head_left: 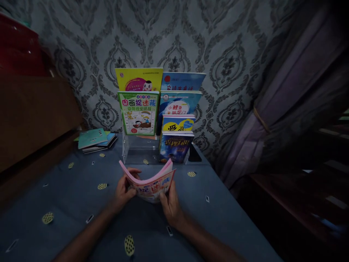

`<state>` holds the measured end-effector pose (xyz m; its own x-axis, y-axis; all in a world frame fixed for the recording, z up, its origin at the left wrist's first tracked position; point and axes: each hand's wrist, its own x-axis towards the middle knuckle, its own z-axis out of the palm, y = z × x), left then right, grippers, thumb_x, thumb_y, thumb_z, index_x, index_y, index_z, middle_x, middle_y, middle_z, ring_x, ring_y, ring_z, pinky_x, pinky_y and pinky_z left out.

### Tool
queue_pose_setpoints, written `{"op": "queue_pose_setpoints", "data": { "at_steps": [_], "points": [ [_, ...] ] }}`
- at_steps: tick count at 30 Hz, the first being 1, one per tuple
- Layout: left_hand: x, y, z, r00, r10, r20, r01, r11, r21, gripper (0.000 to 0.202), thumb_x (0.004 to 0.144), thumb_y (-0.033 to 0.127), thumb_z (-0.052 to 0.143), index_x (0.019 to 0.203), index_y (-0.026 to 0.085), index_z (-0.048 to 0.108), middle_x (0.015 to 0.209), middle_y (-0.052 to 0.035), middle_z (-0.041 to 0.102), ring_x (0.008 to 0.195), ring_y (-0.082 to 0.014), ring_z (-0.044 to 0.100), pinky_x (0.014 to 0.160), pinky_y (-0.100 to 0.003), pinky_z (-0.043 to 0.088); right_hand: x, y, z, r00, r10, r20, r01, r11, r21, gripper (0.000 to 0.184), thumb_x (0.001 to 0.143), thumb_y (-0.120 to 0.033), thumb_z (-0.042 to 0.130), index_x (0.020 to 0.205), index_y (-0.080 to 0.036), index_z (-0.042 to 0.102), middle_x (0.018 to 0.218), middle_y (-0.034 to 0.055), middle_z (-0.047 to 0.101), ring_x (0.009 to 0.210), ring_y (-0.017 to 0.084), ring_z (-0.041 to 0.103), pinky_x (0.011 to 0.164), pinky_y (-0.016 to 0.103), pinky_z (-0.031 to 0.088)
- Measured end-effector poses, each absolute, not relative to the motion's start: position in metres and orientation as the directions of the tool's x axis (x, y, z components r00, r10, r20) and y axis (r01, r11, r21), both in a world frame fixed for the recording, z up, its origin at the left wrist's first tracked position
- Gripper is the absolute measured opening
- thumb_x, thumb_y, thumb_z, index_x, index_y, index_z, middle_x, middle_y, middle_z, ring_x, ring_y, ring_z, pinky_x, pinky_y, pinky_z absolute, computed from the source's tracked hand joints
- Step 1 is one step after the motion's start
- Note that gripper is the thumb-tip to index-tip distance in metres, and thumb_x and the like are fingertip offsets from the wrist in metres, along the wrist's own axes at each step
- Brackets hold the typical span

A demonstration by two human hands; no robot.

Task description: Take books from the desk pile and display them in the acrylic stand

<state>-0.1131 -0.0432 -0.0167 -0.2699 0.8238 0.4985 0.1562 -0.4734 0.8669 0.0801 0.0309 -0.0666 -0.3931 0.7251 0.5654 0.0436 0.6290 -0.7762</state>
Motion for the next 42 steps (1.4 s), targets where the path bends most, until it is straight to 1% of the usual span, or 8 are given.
{"op": "queue_pose_setpoints", "data": {
  "at_steps": [6,15,18,23,26,31,35,42],
  "points": [
    [-0.114,-0.049,-0.019,-0.211,0.844,0.494,0.157,-0.469,0.869,0.052,0.080,0.055,0.075,0.117,0.022,0.062,0.079,-0.0004,0.059,0.070,-0.0168,0.053,0.063,-0.025,0.041,0.082,0.031,-0.060,-0.450,0.710,0.542,0.023,0.616,-0.788,0.059,0.100,-0.050,0.044,0.150,-0.019,0.042,0.131,0.0133,0.066,0.120,0.029,0.064,0.101,0.040,0.055],
    [-0.118,-0.048,-0.024,-0.171,0.850,0.499,0.139,-0.480,0.866,0.058,0.078,0.058,0.075,0.122,0.022,0.061,0.082,-0.0014,0.059,0.072,-0.0178,0.053,0.065,-0.027,0.042,0.082,0.038,-0.051,-0.510,0.647,0.567,-0.030,0.645,-0.764,0.063,0.101,-0.046,0.043,0.157,-0.019,0.031,0.128,0.0125,0.069,0.115,0.027,0.068,0.096,0.038,0.058],
    [-0.118,-0.050,-0.023,-0.194,0.856,0.479,0.131,-0.462,0.877,0.061,0.074,0.058,0.078,0.120,0.021,0.062,0.081,-0.0010,0.058,0.073,-0.0183,0.054,0.067,-0.027,0.044,0.081,0.040,-0.047,-0.511,0.637,0.577,-0.062,0.642,-0.764,0.057,0.101,-0.044,0.043,0.153,-0.021,0.037,0.128,0.0116,0.069,0.113,0.026,0.069,0.095,0.037,0.059],
    [-0.119,-0.051,-0.019,-0.290,0.885,0.364,0.070,-0.360,0.930,0.059,0.068,0.054,0.083,0.111,0.018,0.066,0.103,-0.0087,0.069,0.095,-0.0260,0.063,0.083,-0.032,0.051,0.079,0.044,-0.042,-0.471,0.698,0.539,-0.058,0.585,-0.809,0.047,0.101,-0.045,0.045,0.140,-0.020,0.050,0.125,0.0111,0.070,0.115,0.025,0.066,0.098,0.037,0.057],
    [-0.117,-0.050,-0.014,-0.334,0.900,0.281,-0.004,-0.299,0.954,0.057,0.064,0.053,0.086,0.105,0.018,0.067,0.106,-0.0115,0.074,0.100,-0.0297,0.067,0.089,-0.037,0.053,0.079,0.047,-0.040,-0.446,0.733,0.514,-0.058,0.549,-0.834,0.043,0.101,-0.045,0.045,0.136,-0.021,0.051,0.122,0.0110,0.070,0.113,0.025,0.066,0.098,0.037,0.055],
    [-0.116,-0.046,-0.007,-0.340,0.902,0.265,-0.050,-0.299,0.953,0.060,0.060,0.050,0.089,0.106,0.017,0.067,0.112,-0.0128,0.075,0.107,-0.0318,0.068,0.094,-0.039,0.053,0.076,0.052,-0.039,-0.404,0.761,0.508,-0.061,0.532,-0.845,0.044,0.100,-0.051,0.045,0.132,-0.021,0.052,0.122,0.0104,0.069,0.109,0.025,0.065,0.094,0.037,0.054],
    [-0.120,-0.043,-0.015,-0.368,0.889,0.272,-0.014,-0.298,0.954,0.057,0.065,0.053,0.086,0.106,0.018,0.069,0.113,-0.0118,0.075,0.109,-0.0313,0.067,0.096,-0.038,0.053,0.075,0.055,-0.038,-0.375,0.751,0.543,-0.091,0.553,-0.828,0.045,0.099,-0.052,0.045,0.129,-0.021,0.054,0.121,0.0103,0.069,0.109,0.025,0.065,0.095,0.038,0.052],
    [-0.125,-0.039,-0.033,-0.414,0.855,0.313,0.113,-0.292,0.950,0.061,0.077,0.060,0.076,0.119,0.016,0.067,0.129,-0.0124,0.069,0.126,-0.0319,0.059,0.110,-0.040,0.045,0.078,0.063,-0.033,-0.354,0.756,0.551,-0.086,0.560,-0.824,0.042,0.098,-0.051,0.046,0.124,-0.019,0.055,0.115,0.0106,0.071,0.103,0.026,0.067,0.088,0.038,0.053]
  ]
}}
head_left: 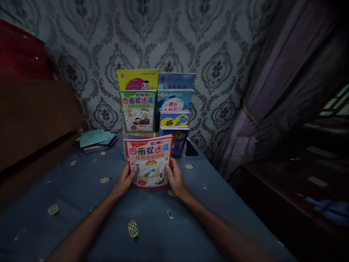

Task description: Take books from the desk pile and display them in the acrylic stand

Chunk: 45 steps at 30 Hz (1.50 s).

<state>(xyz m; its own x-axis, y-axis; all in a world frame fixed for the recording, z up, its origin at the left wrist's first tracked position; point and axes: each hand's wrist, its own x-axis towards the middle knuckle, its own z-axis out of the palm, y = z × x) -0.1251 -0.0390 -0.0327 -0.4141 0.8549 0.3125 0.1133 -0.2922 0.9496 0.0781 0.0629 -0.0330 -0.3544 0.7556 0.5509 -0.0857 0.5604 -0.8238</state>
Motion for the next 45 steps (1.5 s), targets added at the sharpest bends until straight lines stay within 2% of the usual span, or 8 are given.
{"op": "queue_pose_setpoints", "data": {
  "at_steps": [5,13,19,23,28,35,40,45],
  "points": [
    [-0.127,-0.037,-0.035,-0.387,0.870,0.306,0.095,-0.292,0.952,0.065,0.076,0.061,0.076,0.123,0.016,0.066,0.124,-0.0116,0.071,0.120,-0.0322,0.063,0.103,-0.040,0.051,0.078,0.064,-0.032,-0.338,0.743,0.579,-0.089,0.587,-0.805,0.040,0.098,-0.049,0.045,0.123,-0.020,0.055,0.114,0.0096,0.072,0.101,0.025,0.067,0.088,0.036,0.052],
    [-0.126,-0.037,-0.025,-0.515,0.804,0.296,0.050,-0.316,0.947,0.042,0.079,0.048,0.076,0.111,0.020,0.070,0.116,-0.0083,0.073,0.122,-0.0290,0.061,0.100,-0.031,0.050,0.078,0.067,-0.031,-0.315,0.752,0.579,-0.084,0.586,-0.806,0.038,0.096,-0.049,0.047,0.118,-0.021,0.059,0.107,0.0081,0.073,0.097,0.025,0.067,0.087,0.037,0.052],
    [-0.131,-0.035,-0.028,-0.469,0.812,0.348,0.183,-0.296,0.938,0.029,0.082,0.048,0.073,0.093,0.022,0.070,0.096,-0.0035,0.073,0.094,-0.0237,0.065,0.082,-0.027,0.052,0.079,0.069,-0.028,-0.313,0.750,0.584,-0.076,0.593,-0.802,0.035,0.094,-0.048,0.049,0.112,-0.021,0.061,0.106,0.0069,0.073,0.094,0.024,0.066,0.085,0.036,0.051],
    [-0.129,-0.035,-0.025,-0.430,0.814,0.390,0.228,-0.321,0.919,0.027,0.084,0.047,0.070,0.089,0.021,0.068,0.091,-0.0025,0.071,0.087,-0.0217,0.063,0.077,-0.026,0.050,0.079,0.070,-0.027,-0.314,0.749,0.584,-0.048,0.601,-0.798,0.033,0.094,-0.046,0.049,0.112,-0.021,0.061,0.105,0.0070,0.074,0.092,0.025,0.067,0.083,0.036,0.051],
    [-0.129,-0.034,-0.026,-0.453,0.812,0.369,0.199,-0.311,0.929,0.029,0.083,0.048,0.070,0.085,0.019,0.067,0.090,-0.0034,0.070,0.086,-0.0213,0.061,0.078,-0.026,0.049,0.081,0.071,-0.026,-0.318,0.722,0.615,-0.020,0.643,-0.765,0.032,0.096,-0.042,0.047,0.113,-0.019,0.062,0.107,0.0082,0.074,0.093,0.025,0.068,0.082,0.035,0.052],
    [-0.138,-0.026,-0.035,-0.392,0.819,0.420,0.403,-0.258,0.878,0.048,0.089,0.064,0.051,0.094,0.019,0.064,0.094,-0.0054,0.070,0.090,-0.0233,0.063,0.081,-0.034,0.053,0.081,0.079,-0.033,-0.333,0.691,0.642,-0.018,0.676,-0.737,0.033,0.098,-0.040,0.045,0.118,-0.019,0.062,0.108,0.0076,0.074,0.092,0.022,0.069,0.082,0.032,0.053],
    [-0.140,-0.028,-0.035,-0.374,0.826,0.422,0.448,-0.238,0.862,0.046,0.091,0.061,0.046,0.095,0.018,0.062,0.091,-0.0056,0.069,0.090,-0.0232,0.063,0.082,-0.034,0.051,0.083,0.078,-0.032,-0.347,0.694,0.631,-0.023,0.666,-0.746,0.031,0.099,-0.040,0.046,0.116,-0.020,0.062,0.107,0.0073,0.074,0.089,0.022,0.070,0.079,0.031,0.054],
    [-0.140,-0.032,-0.035,-0.376,0.816,0.439,0.514,-0.210,0.832,0.042,0.094,0.057,0.043,0.090,0.019,0.061,0.084,-0.0044,0.067,0.083,-0.0215,0.061,0.076,-0.032,0.050,0.085,0.076,-0.027,-0.369,0.698,0.614,-0.045,0.646,-0.762,0.031,0.099,-0.041,0.047,0.115,-0.020,0.062,0.107,0.0076,0.074,0.092,0.022,0.069,0.080,0.030,0.055]
  ]
}}
